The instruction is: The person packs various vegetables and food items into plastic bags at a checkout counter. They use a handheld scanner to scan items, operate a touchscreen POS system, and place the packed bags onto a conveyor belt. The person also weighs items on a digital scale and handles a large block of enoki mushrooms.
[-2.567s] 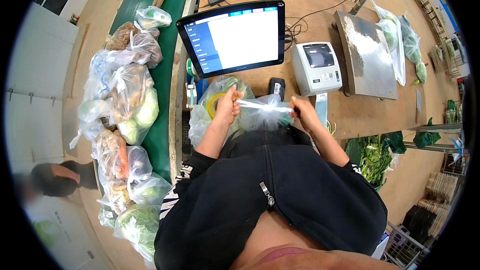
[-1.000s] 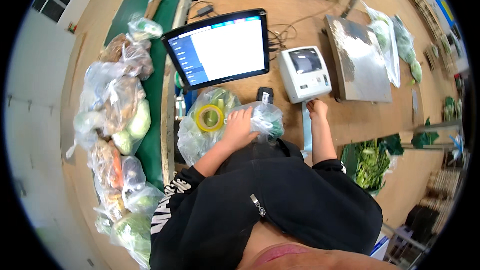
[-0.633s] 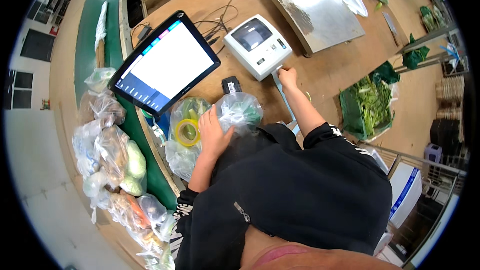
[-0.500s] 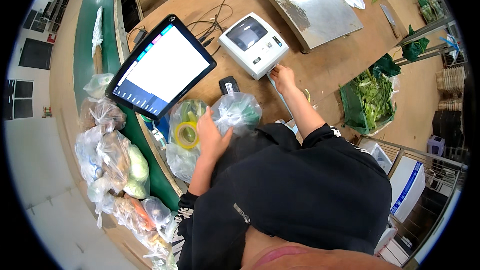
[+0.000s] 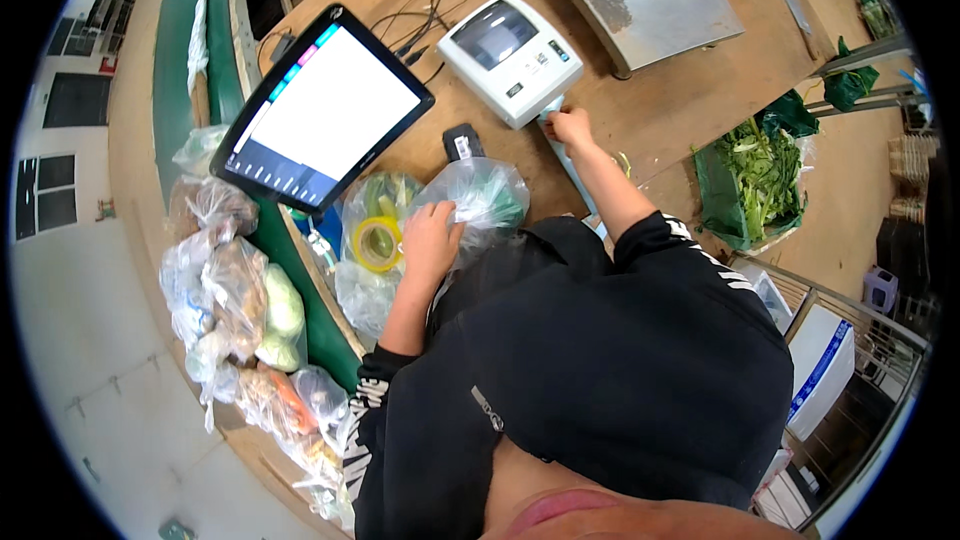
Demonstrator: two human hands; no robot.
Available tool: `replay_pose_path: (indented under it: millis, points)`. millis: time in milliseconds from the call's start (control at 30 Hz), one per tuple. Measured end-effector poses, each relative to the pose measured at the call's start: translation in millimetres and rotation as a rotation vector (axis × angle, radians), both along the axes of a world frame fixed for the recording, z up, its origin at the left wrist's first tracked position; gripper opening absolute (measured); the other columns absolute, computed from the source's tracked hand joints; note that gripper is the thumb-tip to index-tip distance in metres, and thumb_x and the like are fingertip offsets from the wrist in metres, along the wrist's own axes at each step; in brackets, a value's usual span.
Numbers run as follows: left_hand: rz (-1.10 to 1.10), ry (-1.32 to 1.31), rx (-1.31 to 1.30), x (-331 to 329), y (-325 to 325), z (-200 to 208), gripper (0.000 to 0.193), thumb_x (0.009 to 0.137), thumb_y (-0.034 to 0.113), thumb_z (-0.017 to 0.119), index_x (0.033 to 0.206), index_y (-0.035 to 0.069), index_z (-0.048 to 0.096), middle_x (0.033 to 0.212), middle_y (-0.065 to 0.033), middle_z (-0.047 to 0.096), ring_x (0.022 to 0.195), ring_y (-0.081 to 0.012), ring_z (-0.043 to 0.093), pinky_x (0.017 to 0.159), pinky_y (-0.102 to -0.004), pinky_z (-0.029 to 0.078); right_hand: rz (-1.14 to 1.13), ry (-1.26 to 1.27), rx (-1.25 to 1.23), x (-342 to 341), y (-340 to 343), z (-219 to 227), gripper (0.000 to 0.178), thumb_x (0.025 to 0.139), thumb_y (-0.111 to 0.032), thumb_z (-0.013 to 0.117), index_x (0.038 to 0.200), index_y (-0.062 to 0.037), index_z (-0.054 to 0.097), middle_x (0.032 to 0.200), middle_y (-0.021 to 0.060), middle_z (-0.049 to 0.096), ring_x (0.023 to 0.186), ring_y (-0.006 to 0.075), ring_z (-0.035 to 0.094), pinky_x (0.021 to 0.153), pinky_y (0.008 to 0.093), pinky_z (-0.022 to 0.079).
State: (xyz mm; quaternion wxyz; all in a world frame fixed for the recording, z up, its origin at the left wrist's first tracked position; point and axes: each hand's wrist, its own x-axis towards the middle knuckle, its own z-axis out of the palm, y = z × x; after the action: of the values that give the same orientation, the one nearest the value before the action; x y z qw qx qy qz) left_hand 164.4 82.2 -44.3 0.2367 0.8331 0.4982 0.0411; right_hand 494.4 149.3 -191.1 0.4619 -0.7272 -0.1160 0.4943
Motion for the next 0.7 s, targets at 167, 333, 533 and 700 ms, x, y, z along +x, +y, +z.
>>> replay_pose_path:
  millis: [167,333,533,700]
  points:
    - [0.367,-0.242,-0.182,-10.0,5.2,-26.8,0.03,0.103,0.029,0.057,0.095,0.0,0.054,0.088,-0.0265,0.065,0.084,-0.0469,0.062,0.071,-0.0513,0.048,0.375,-0.841,0.396,-43.1,-62.2,97.7,0.012,0.081,-0.005,0.066,0.091,0.0006,0.061,0.099,0.0153,0.068,0.089,0.0288,0.065,0.076,0.0405,0.051]
    - [0.566,-0.615,-0.263,10.7,12.7,3.6,0.026,0.106,0.026,0.052,0.106,0.0,0.057,0.082,-0.0178,0.062,0.076,-0.0261,0.061,0.071,-0.0422,0.047,1.137,-1.057,0.999,-119.9,-73.4,114.4,0.036,0.077,-0.004,0.067,0.113,0.0016,0.064,0.122,0.0162,0.065,0.115,0.0357,0.06,0.1,0.0461,0.047]
    - [1.01,-1.305,-0.268,-74.3,10.0,65.2,0.021,0.107,0.023,0.055,0.113,0.004,0.062,0.098,0.0017,0.062,0.086,-0.0093,0.055,0.078,-0.0257,0.044,1.439,-0.889,1.016,-169.3,-76.6,227.3,0.067,0.082,-0.006,0.069,0.143,0.0053,0.045,0.151,0.0229,0.046,0.14,0.0381,0.045,0.116,0.0559,0.033]
    - [1.091,-1.69,-0.215,-230.4,4.2,127.6,0.034,0.106,0.026,0.048,0.118,-0.003,0.063,0.11,-0.0164,0.071,0.099,-0.0284,0.07,0.087,-0.041,0.058,1.649,-0.259,0.905,-218.0,-76.8,232.6,0.056,0.091,-0.019,0.072,0.14,-0.0021,0.051,0.139,0.0205,0.055,0.128,0.0389,0.054,0.105,0.0451,0.045]
